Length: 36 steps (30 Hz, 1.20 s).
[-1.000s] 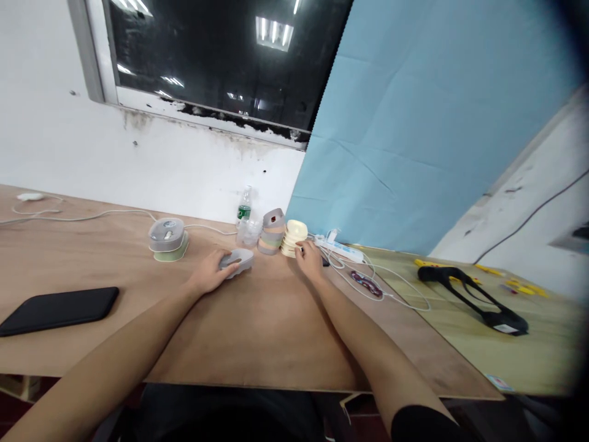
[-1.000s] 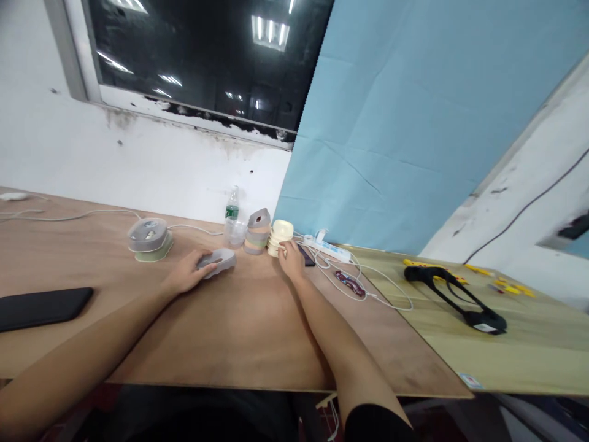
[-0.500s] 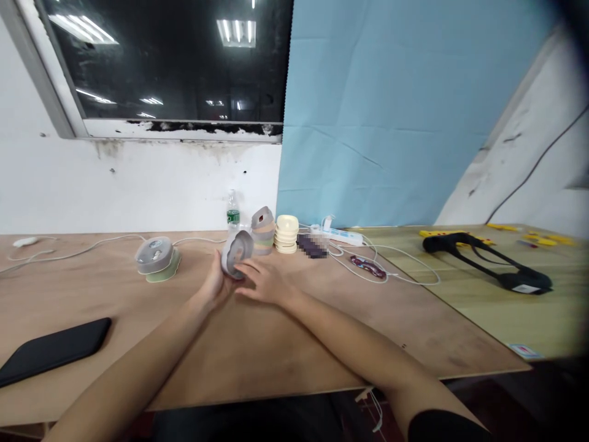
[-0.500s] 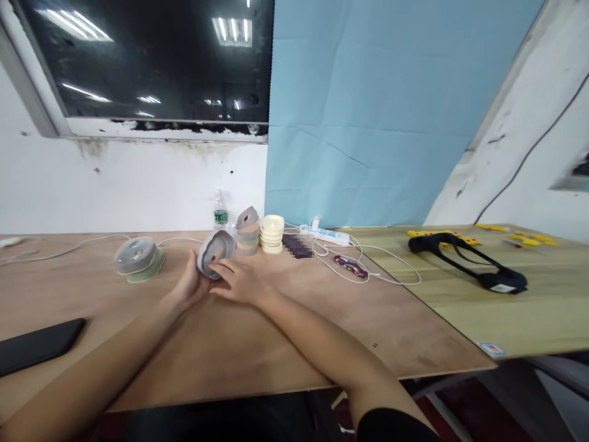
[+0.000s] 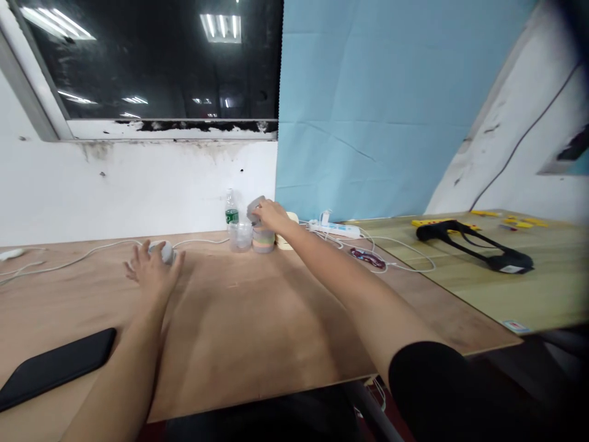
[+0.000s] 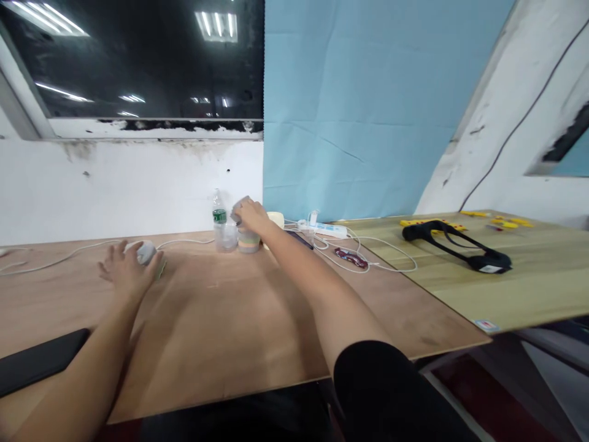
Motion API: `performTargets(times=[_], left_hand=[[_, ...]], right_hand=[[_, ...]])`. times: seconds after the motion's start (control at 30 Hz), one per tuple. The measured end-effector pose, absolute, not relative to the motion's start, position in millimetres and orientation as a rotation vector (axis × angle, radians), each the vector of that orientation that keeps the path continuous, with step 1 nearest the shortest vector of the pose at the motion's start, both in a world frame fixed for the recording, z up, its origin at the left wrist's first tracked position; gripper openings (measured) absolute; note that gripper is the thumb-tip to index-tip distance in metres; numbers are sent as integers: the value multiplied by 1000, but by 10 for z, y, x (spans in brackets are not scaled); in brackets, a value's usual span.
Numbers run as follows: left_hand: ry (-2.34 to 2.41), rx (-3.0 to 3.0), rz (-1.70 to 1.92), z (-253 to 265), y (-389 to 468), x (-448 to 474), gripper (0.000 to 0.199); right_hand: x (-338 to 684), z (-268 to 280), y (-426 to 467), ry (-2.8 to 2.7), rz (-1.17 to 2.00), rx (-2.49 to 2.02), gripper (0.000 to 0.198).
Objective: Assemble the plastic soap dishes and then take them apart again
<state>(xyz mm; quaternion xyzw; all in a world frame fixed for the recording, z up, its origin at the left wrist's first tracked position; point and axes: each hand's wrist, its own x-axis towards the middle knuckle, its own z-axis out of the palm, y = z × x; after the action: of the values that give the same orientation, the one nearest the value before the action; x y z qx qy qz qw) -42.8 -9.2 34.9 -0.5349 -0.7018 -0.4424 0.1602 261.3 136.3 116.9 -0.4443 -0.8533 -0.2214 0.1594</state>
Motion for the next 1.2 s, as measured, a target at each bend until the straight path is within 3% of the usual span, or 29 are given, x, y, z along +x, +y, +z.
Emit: performTargets(times=[0.17,0.43,0.57,0.8,0.93,1.03,1.2], left_hand=[[-2170,-1389,-1309,243,-59,-607,63],[-2339,-1323,-1414,111,50,-725,81],[-2304,-1331,-1413,54,93,-812,73],[-2149,-1412,-1371,21,91,-611,64],[-1858,-1628,-1448,51,51,-344,63],[-1585,-1943,-1518,70,-25,-102,64],[-1255,-2501,-1353,40,-155,242,71]], right_hand=[[2582,1103,1468,-2511,-669,-1323,17],[2571,1089,1300,-2469,-707,-1246,27],[2570,878,971,-2406,-595,-1038,30],[2650,-103,316,-2457,-261,-743,26],[2688,-188,213,-2358,-141,-730,24],[2650,-97,180,-2250,-17,-796,34],[2636,-106,215,-2222,204,-796,78]])
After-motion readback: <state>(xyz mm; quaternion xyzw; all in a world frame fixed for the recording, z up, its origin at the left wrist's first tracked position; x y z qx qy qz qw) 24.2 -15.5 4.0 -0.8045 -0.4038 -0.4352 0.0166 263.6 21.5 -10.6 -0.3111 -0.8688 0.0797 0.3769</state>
